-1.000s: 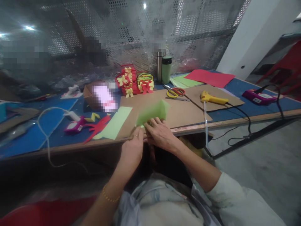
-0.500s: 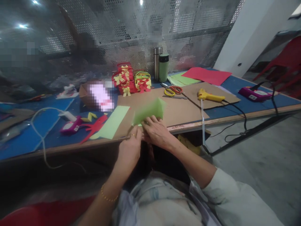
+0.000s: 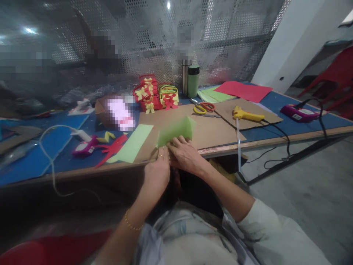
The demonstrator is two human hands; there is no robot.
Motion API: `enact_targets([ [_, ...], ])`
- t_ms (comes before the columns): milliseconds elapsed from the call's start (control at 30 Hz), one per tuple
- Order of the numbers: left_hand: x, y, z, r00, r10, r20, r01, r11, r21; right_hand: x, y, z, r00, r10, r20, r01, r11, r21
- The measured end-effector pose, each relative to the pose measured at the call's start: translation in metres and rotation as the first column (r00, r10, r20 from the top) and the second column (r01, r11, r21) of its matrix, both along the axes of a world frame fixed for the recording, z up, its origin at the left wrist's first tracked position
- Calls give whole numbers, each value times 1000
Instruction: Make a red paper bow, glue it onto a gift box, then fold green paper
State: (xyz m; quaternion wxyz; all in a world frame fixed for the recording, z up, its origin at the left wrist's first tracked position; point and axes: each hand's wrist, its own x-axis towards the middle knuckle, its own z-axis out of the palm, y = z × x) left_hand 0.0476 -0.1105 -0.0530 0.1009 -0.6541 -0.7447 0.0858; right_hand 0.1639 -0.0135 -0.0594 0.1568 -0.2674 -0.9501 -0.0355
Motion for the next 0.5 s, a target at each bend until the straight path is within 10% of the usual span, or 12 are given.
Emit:
enact_targets([
  [500, 10, 1, 6, 994, 74, 77, -75, 997, 1, 23, -18, -40, 988, -10, -156, 24, 996, 84],
])
